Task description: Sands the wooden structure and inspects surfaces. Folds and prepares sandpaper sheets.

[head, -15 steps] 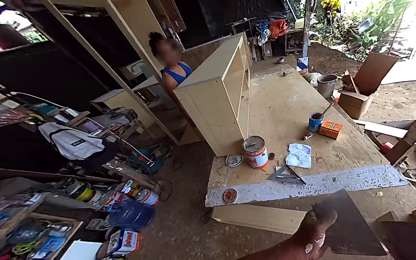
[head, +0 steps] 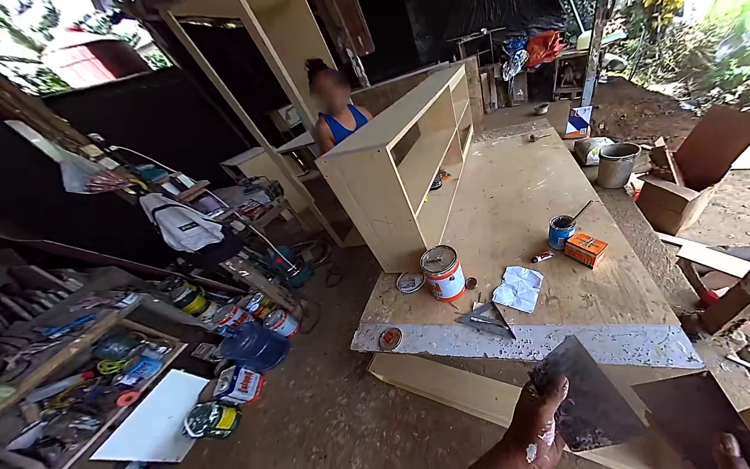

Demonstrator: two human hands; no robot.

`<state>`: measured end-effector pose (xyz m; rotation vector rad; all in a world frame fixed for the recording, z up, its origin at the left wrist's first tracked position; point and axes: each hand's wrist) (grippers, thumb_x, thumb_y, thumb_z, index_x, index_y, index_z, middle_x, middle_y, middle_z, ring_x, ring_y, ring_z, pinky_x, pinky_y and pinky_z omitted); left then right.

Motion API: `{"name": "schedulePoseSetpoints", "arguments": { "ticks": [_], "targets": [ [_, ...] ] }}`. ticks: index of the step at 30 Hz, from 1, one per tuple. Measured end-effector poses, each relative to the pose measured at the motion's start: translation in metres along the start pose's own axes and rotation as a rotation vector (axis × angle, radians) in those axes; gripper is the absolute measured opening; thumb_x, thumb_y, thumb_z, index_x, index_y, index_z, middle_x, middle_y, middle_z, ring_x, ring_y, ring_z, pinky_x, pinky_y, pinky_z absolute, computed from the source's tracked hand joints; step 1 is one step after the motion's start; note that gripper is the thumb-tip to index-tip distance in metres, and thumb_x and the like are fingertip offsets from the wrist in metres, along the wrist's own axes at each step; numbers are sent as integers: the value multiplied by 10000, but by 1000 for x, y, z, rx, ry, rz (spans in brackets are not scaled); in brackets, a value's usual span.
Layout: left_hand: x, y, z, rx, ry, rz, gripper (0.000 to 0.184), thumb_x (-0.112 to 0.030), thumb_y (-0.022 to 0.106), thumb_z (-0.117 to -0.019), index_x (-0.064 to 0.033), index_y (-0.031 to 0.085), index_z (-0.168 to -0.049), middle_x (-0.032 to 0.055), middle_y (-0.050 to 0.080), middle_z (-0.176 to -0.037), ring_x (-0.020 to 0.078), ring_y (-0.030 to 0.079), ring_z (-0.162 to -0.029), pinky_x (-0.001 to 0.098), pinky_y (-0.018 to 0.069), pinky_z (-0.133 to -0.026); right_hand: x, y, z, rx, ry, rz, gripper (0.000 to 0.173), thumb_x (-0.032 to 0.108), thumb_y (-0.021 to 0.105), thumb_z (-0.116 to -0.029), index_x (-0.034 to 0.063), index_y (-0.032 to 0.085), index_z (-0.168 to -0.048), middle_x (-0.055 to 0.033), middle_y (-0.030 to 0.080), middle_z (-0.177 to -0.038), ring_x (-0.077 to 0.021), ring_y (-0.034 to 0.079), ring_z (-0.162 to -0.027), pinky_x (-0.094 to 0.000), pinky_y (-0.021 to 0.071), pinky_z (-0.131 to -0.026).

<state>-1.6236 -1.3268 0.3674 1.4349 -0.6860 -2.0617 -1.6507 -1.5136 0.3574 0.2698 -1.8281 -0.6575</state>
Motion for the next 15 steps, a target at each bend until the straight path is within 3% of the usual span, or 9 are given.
{"name": "schedulePoseSetpoints", "arguments": {
  "ticks": [2,4,8,15],
  "targets": [
    [18,21,1,3,13,-15,220,-154,517,-1058,-61,548,-1256,89,721,-1064,205,718,-984,424,592,-910,11,-24,-10,20,5,-23,218,260,541,-1071,174,650,-1239,-13,760,-1163,-235,738,-1079,-472,602,-974],
    [34,39,3,0,37,-32,223,-146,518,-1055,-58,540,-1259,79,719,-1068,194,715,-990,418,589,-918,23,-40,-16,20,25,-9,195,219,490,-1085,190,626,-1221,34,768,-1128,-188,748,-1050,-424,616,-964],
    [56,60,11,-52,105,5,221,-130,525,-1048,-52,543,-1254,93,723,-1063,201,721,-978,419,593,-913,35,-61,-30,32,106,-46,231,165,451,-1089,152,633,-1231,6,771,-1126,-202,753,-1035,-428,627,-942],
    [59,78,19,-94,198,-11,224,-130,508,-1059,-38,538,-1262,94,715,-1074,198,714,-994,411,587,-924,50,-56,-43,86,113,-28,247,116,422,-1080,153,634,-1201,36,779,-1101,-159,764,-985,-370,650,-879]
  ]
}}
Point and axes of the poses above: each hand's wrist, its own z-axis away from the middle knuckle, its own y-axis out of the palm, x = y × z
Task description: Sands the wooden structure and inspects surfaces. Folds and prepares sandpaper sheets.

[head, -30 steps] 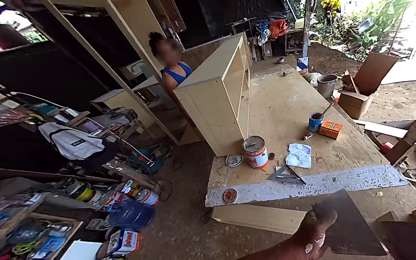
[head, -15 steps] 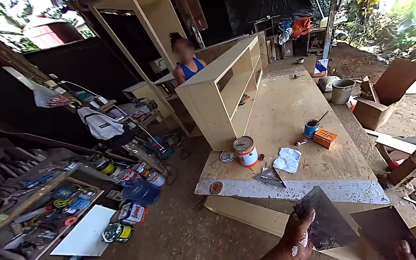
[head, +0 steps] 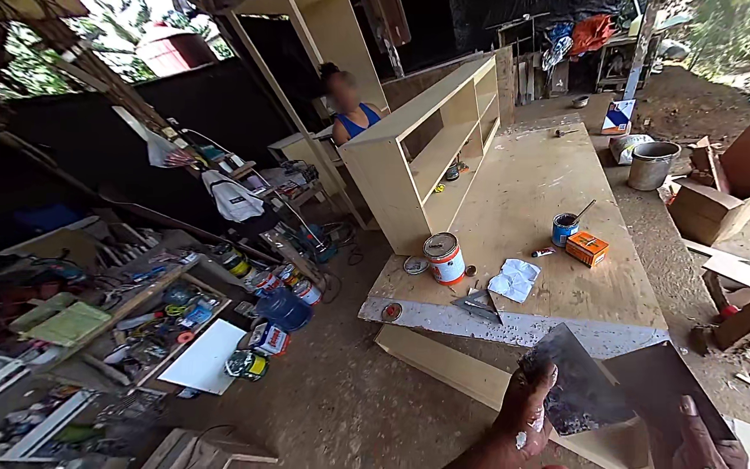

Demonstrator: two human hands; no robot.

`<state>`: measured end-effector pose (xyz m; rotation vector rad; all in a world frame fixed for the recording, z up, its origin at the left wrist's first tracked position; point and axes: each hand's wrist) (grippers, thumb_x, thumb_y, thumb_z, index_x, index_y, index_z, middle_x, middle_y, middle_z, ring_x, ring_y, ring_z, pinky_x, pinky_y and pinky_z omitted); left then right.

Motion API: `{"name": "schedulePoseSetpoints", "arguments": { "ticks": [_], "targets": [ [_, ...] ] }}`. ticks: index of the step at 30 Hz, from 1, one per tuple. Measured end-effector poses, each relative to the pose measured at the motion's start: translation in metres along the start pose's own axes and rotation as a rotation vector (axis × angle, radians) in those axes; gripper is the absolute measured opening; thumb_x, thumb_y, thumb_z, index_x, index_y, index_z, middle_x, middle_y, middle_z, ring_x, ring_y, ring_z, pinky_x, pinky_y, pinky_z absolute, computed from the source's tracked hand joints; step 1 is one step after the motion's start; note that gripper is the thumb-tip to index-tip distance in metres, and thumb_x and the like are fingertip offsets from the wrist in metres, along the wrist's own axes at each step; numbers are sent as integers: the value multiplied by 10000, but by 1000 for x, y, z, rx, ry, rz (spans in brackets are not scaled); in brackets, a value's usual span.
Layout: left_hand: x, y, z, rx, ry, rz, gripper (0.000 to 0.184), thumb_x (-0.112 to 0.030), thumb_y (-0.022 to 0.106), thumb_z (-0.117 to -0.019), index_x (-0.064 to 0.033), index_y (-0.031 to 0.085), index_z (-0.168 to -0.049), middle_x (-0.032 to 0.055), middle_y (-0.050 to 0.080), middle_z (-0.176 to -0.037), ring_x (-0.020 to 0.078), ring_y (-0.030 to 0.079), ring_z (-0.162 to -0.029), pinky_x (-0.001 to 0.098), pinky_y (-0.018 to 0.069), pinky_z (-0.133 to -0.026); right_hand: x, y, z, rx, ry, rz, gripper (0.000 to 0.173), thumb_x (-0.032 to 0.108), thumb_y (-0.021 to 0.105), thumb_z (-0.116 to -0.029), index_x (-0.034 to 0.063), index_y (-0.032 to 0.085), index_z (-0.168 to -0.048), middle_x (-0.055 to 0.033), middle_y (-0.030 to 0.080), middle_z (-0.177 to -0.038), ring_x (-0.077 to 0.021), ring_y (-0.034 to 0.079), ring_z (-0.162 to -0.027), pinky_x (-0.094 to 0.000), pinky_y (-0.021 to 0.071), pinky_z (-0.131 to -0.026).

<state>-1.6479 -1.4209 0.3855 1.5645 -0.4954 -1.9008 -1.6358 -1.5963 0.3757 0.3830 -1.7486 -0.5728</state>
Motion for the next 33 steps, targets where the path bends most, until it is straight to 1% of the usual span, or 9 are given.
{"name": "schedulePoseSetpoints", "arguments": {
  "ticks": [6,10,13,15,18,21,26,29,33],
  "targets": [
    [0,7,6,-76,33,-3,231,-134,507,-1060,-43,533,-1271,104,712,-1078,207,714,-991,417,592,-909,-1,-1,0,61,-2,-1,275,117,432,-1077,188,676,-1183,65,780,-1094,-110,759,-970,-316,644,-870],
    [2,8,1,-83,27,-22,247,-143,510,-1059,-41,527,-1283,109,709,-1089,212,712,-997,420,590,-912,-4,-5,-2,68,-9,-22,283,113,429,-1082,193,672,-1204,61,776,-1112,-120,755,-992,-327,638,-891],
    [2,13,-6,-88,29,-24,229,-133,496,-1065,-44,528,-1273,101,711,-1076,205,714,-987,412,593,-907,-6,-14,-5,59,-21,-26,243,183,473,-1080,196,678,-1210,38,776,-1117,-148,760,-988,-354,644,-879],
    [1,18,-12,-86,38,-54,243,-143,491,-1067,-46,519,-1287,100,705,-1097,199,709,-1001,410,591,-911,-8,-16,-11,51,-29,-40,229,285,557,-1054,183,686,-1213,8,770,-1127,-176,754,-1011,-391,641,-893],
    [6,30,-16,-78,57,-134,273,-158,466,-1076,-33,503,-1316,101,697,-1106,196,705,-1007,413,600,-902,-4,-14,-19,13,-17,-74,394,428,619,-1010,130,641,-1266,-20,752,-1127,-184,737,-1017,-410,631,-894],
    [14,39,-18,-57,63,-127,243,-150,440,-1080,-33,518,-1277,105,712,-1065,203,722,-976,421,618,-875,2,-11,-23,-55,-10,-200,436,462,593,-1016,116,578,-1281,-59,736,-1111,-194,726,-1013,-419,623,-872],
    [18,54,-13,-48,48,-74,244,-155,451,-1075,-40,509,-1283,117,707,-1072,215,720,-984,429,613,-884,0,-6,-27,-104,-115,-280,456,476,559,-1027,111,565,-1301,-105,720,-1148,-248,709,-1081,-494,590,-955],
    [21,65,-10,-36,67,-91,234,-128,497,-1052,-15,534,-1253,129,706,-1056,213,718,-970,428,613,-882,-1,-1,-23,-85,-186,-228,414,436,537,-1047,112,577,-1302,-81,718,-1163,-217,689,-1124,-474,563,-1007],
    [21,70,-13,-86,153,-186,211,-78,580,-1003,25,578,-1188,133,706,-1014,196,715,-939,400,613,-875,-4,7,-15,-88,-237,-153,352,415,510,-1063,151,601,-1278,-31,726,-1136,-169,694,-1102,-428,577,-986]
  ]
}}
Point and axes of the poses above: each hand's wrist, its own z-axis away from the middle knuckle, its own y-axis out of the palm, x = y × z
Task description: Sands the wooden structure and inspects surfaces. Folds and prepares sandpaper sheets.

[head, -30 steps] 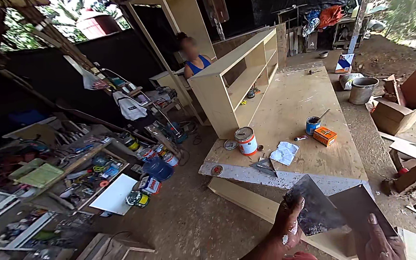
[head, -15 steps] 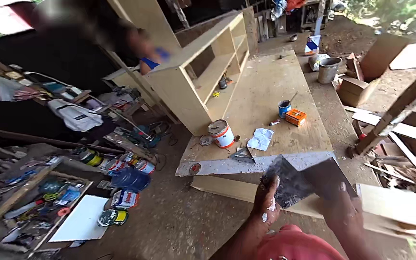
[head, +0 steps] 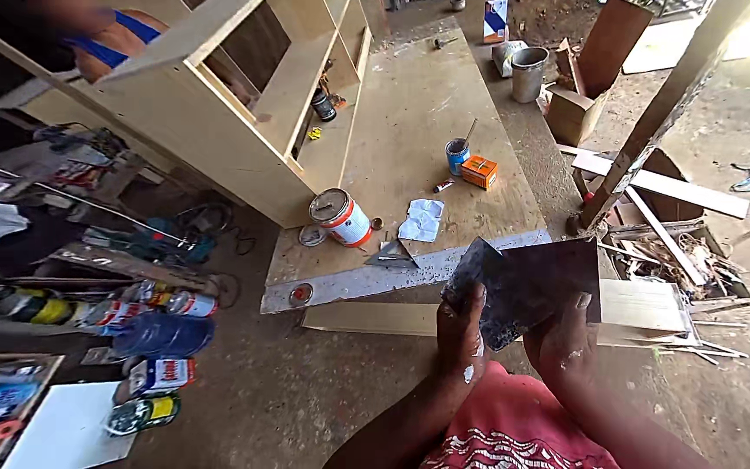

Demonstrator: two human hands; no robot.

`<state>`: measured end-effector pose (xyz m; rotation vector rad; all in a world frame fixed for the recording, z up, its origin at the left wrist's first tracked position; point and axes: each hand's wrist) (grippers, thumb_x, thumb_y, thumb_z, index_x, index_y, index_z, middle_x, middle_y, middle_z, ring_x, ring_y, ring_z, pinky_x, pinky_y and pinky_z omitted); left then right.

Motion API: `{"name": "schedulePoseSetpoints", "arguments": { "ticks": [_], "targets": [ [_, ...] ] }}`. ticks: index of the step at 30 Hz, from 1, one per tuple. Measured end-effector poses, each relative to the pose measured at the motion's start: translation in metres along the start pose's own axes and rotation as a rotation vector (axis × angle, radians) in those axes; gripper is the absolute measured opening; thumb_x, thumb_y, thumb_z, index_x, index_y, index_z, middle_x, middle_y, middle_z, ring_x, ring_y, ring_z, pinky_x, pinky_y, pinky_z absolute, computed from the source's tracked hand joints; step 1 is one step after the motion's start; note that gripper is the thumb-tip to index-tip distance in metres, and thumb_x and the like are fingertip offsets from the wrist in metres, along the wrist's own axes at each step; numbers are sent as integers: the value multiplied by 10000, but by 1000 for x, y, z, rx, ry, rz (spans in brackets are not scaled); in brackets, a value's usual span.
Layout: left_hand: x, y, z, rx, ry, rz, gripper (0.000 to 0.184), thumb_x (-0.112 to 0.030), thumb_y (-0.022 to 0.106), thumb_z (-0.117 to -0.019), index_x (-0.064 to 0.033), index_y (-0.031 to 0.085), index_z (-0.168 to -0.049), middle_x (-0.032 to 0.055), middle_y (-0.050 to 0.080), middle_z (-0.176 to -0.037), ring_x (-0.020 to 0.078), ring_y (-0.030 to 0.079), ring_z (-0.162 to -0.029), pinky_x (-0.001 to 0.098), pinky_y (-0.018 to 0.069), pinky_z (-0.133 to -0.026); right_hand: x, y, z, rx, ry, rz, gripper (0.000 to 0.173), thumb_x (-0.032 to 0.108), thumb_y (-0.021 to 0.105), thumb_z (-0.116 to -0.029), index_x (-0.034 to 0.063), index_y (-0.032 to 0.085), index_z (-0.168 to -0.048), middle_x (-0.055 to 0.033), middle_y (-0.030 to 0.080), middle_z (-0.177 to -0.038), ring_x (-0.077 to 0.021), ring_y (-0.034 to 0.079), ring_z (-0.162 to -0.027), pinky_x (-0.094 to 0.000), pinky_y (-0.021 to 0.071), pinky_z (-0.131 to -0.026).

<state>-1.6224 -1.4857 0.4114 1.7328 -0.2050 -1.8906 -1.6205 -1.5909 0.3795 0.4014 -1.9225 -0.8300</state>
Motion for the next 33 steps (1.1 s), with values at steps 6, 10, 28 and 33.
{"name": "schedulePoseSetpoints", "arguments": {
  "ticks": [6,10,28,33],
  "targets": [
    [-7,-8,-12,82,157,-140,182,-73,617,-976,33,630,-1123,114,722,-985,171,716,-942,368,604,-895,0,9,-3,-12,-11,8,295,363,519,-1069,151,628,-1243,-27,735,-1102,-163,708,-1067,-409,590,-963],
    [-9,-11,-23,145,261,-233,139,-60,620,-965,13,656,-1078,77,725,-951,133,709,-922,330,594,-886,-4,8,-6,5,9,59,298,349,514,-1074,133,638,-1238,-40,735,-1099,-168,713,-1051,-414,597,-951],
    [-48,-28,-68,441,128,-593,152,-149,625,-989,-46,705,-1066,43,741,-934,115,713,-886,333,605,-845,34,-33,-56,502,470,727,357,258,449,-1097,4,620,-1281,-43,741,-1074,-143,758,-908,-348,679,-766],
    [-47,-39,-80,341,19,-418,217,-154,591,-1023,-40,658,-1195,85,724,-1069,164,701,-994,375,585,-919,59,-43,-54,707,-199,1257,366,133,484,-1026,134,697,-1323,-102,685,-1311,-169,657,-1191,-332,553,-1000]
  ]
}}
Point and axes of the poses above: each hand's wrist, its own z-axis away from the middle knuckle, its own y-axis out of the palm, x = y × z
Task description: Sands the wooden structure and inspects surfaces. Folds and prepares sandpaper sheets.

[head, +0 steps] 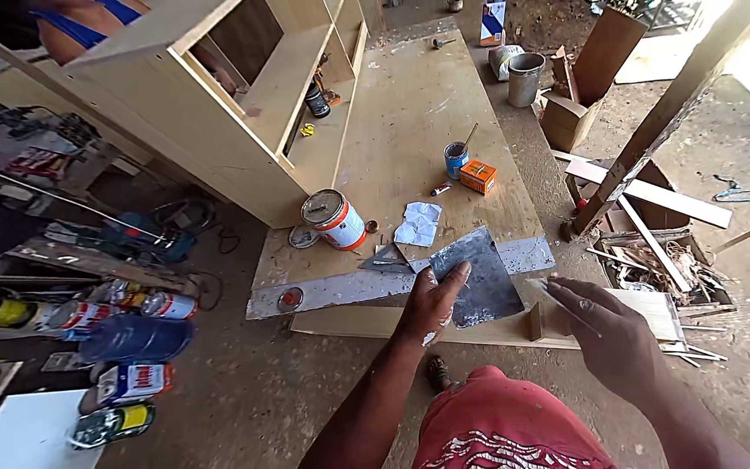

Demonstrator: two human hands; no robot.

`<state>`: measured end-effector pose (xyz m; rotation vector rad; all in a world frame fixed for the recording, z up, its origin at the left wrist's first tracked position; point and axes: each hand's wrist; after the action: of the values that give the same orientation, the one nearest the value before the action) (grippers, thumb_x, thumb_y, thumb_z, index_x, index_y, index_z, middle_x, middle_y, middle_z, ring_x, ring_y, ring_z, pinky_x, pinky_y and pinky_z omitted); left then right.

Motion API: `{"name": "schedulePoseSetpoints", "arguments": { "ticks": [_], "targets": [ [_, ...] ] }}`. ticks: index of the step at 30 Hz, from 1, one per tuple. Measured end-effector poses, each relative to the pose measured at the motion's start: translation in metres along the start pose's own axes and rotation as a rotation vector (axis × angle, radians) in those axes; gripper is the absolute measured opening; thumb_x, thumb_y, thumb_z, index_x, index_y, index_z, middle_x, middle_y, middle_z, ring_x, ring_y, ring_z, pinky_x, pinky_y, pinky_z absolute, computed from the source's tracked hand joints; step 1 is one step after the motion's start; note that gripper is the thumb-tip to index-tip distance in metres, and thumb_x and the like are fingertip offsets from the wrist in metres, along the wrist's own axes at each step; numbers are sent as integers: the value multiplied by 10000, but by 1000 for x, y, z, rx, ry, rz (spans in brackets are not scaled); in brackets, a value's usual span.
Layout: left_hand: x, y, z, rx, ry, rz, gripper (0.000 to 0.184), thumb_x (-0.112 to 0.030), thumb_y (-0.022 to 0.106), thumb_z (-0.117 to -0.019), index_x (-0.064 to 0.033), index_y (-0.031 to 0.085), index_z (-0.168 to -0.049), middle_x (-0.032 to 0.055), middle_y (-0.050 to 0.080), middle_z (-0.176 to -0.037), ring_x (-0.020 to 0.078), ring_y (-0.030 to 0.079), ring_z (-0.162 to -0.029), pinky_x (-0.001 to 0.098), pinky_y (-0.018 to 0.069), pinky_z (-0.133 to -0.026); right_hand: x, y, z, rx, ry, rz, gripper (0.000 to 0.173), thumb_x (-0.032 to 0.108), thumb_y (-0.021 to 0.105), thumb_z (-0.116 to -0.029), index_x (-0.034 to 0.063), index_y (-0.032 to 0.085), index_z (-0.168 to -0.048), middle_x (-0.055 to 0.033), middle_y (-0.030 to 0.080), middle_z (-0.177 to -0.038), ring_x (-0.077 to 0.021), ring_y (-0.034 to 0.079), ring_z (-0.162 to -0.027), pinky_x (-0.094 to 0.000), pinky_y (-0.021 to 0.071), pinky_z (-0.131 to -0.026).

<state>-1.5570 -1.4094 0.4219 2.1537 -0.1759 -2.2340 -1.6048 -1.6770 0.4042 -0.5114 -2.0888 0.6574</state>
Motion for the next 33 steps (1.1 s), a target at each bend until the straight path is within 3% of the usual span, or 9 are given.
{"name": "schedulePoseSetpoints", "arguments": {
  "ticks": [4,11,18,21,24,25,28,31,33],
  "targets": [
    [3,4,1,-15,-27,22,219,-168,563,-1041,-48,658,-1198,76,724,-1069,153,700,-994,365,582,-923,18,7,3,85,-119,322,429,28,537,-929,172,709,-1295,-108,693,-1294,-312,658,-1191,-436,591,-903],
    [7,14,14,127,-20,73,162,-89,571,-1004,0,659,-1106,74,723,-994,129,703,-949,328,583,-914,19,25,-24,116,-101,412,452,-32,577,-873,137,719,-1267,-114,699,-1268,-329,683,-1123,-438,612,-755],
    [19,-2,21,151,-40,49,197,-80,627,-978,36,634,-1137,78,740,-1007,139,723,-955,345,601,-915,-17,34,-52,8,-49,351,390,46,535,-972,135,705,-1311,-102,694,-1283,-326,669,-1151,-495,584,-878],
    [25,-5,17,3,-146,309,469,-48,629,-962,42,473,-1394,140,687,-1157,186,701,-1017,360,594,-924,-21,34,-50,-126,-145,262,424,30,526,-957,152,707,-1321,-122,667,-1351,-326,624,-1250,-478,544,-987],
    [46,-6,11,37,-191,810,314,-80,492,-1041,-126,516,-1350,121,710,-1058,105,687,-683,196,559,-561,-14,36,-43,-220,-223,93,395,44,504,-988,131,697,-1321,-142,677,-1324,-274,625,-1251,-417,525,-1032],
    [58,-7,10,120,-195,1044,281,-127,489,-1056,-117,566,-1327,154,703,-1099,118,685,-666,179,545,-531,-9,39,-40,-222,-237,42,388,49,505,-994,126,691,-1325,-153,681,-1306,-264,630,-1240,-404,526,-1037],
    [59,9,14,112,-266,1271,361,-272,402,-1077,-22,660,-1112,150,722,-989,167,716,-735,226,584,-605,15,51,-33,-144,-280,-47,394,36,497,-978,117,689,-1314,-167,686,-1290,-274,630,-1239,-398,522,-1051],
    [50,22,20,88,-217,1061,396,-323,349,-1092,-115,682,-1149,66,738,-1052,144,717,-963,291,596,-830,34,63,-28,-54,-314,-17,424,39,515,-950,146,681,-1325,-152,671,-1324,-293,610,-1271,-413,524,-1054],
    [52,23,30,48,-152,854,314,-138,321,-1087,-126,621,-1179,5,709,-1032,77,679,-978,248,563,-875,39,68,-28,-8,-296,41,455,33,542,-922,179,688,-1327,-129,669,-1336,-303,611,-1271,-431,547,-1012]
  ]
}}
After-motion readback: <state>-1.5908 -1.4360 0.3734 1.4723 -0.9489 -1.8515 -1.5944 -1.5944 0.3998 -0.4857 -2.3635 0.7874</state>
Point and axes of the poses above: each hand's wrist, its own z-axis away from the middle knuckle, its own y-axis out of the palm, x = y × z
